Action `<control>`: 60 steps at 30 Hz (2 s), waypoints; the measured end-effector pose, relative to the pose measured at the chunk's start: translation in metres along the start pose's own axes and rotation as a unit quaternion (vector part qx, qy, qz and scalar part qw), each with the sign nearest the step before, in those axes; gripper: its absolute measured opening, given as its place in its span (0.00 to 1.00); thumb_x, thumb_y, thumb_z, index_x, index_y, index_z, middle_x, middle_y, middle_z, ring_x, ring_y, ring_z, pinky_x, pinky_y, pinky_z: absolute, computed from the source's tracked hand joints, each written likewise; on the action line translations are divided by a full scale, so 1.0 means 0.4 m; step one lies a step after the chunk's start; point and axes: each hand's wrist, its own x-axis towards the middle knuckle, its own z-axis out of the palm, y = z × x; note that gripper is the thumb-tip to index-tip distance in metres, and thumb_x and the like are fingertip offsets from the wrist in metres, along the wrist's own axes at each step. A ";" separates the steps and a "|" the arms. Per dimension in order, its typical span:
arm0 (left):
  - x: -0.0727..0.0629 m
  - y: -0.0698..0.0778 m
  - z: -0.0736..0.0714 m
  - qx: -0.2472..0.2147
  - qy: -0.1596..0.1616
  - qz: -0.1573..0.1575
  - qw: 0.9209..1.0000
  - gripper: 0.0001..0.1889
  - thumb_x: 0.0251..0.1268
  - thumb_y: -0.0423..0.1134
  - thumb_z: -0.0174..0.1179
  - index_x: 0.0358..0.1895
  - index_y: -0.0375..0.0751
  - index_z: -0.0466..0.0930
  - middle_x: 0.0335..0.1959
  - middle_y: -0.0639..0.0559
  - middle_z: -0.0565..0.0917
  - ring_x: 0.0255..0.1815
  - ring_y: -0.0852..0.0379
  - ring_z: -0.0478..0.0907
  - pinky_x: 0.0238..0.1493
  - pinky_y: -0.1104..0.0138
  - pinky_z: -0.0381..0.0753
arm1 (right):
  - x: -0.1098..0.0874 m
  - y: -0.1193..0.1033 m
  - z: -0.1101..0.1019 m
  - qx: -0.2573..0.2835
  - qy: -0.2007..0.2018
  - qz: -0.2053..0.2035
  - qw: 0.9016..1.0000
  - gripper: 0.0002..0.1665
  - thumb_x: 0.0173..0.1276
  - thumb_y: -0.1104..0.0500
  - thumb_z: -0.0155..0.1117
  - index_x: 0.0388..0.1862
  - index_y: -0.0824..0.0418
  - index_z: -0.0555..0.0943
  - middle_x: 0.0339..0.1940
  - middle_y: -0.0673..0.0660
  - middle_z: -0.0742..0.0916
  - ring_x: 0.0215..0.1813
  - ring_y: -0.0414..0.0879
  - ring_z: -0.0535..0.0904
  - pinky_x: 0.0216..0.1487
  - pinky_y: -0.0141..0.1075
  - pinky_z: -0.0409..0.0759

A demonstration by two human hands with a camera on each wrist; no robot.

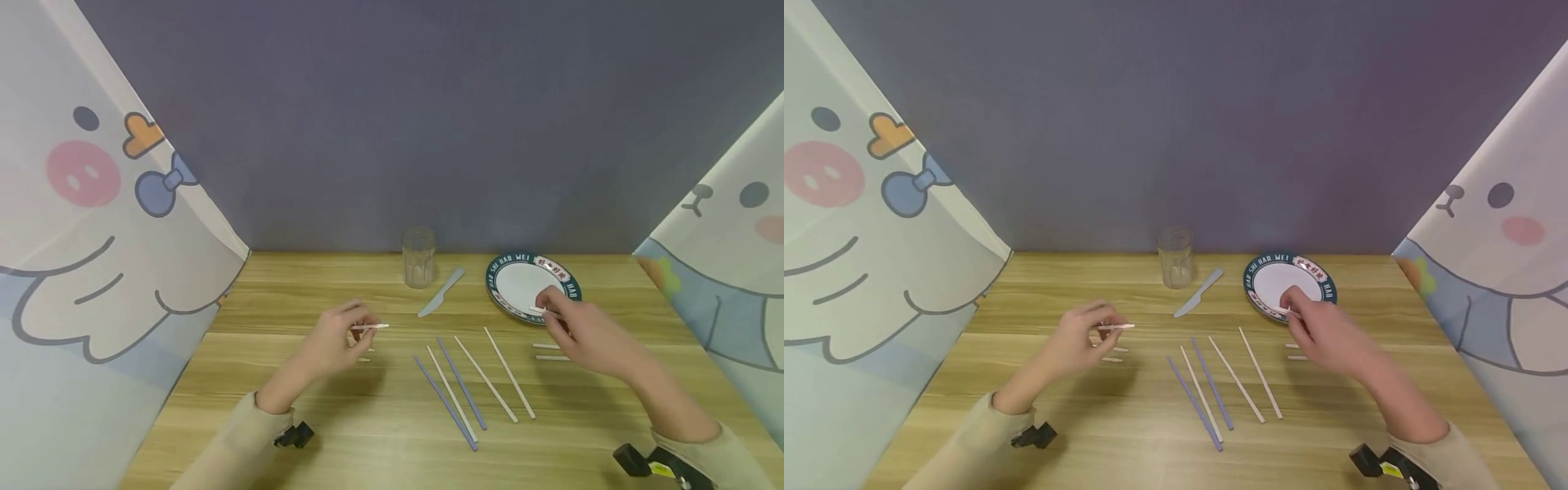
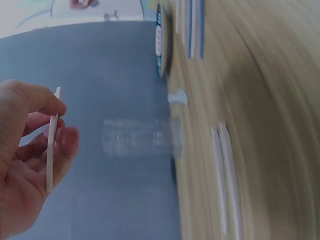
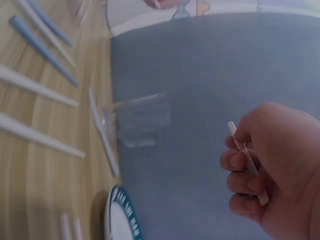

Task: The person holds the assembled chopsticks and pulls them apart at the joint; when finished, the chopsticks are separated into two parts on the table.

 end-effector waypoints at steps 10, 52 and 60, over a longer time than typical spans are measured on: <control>-0.058 -0.066 -0.015 0.036 -0.054 -0.034 0.997 0.05 0.61 0.29 0.75 0.37 0.43 0.93 0.31 0.57 0.86 0.34 0.58 0.81 0.37 0.66 0.85 | -0.060 0.077 0.032 -0.023 0.003 -0.030 0.999 0.22 0.59 0.74 0.71 0.45 0.53 0.78 0.39 0.41 0.79 0.41 0.30 0.70 0.38 0.32 0.76; -0.113 -0.128 0.024 -0.013 -0.240 -0.115 0.964 0.05 0.61 0.30 0.77 0.32 0.44 0.91 0.31 0.59 0.88 0.30 0.75 0.74 0.32 0.76 0.79 | -0.133 0.173 0.127 0.049 -0.136 0.021 0.989 0.15 0.59 0.66 0.80 0.32 0.46 0.86 0.31 0.34 0.85 0.34 0.24 0.75 0.32 0.30 0.81; -0.087 -0.107 0.033 -0.012 -0.246 -0.096 0.964 0.03 0.64 0.36 0.77 0.34 0.49 0.92 0.34 0.61 0.89 0.33 0.72 0.78 0.36 0.76 0.82 | -0.109 0.125 0.117 0.037 -0.124 -0.003 0.992 0.14 0.59 0.63 0.81 0.35 0.45 0.86 0.33 0.36 0.87 0.37 0.25 0.76 0.36 0.31 0.84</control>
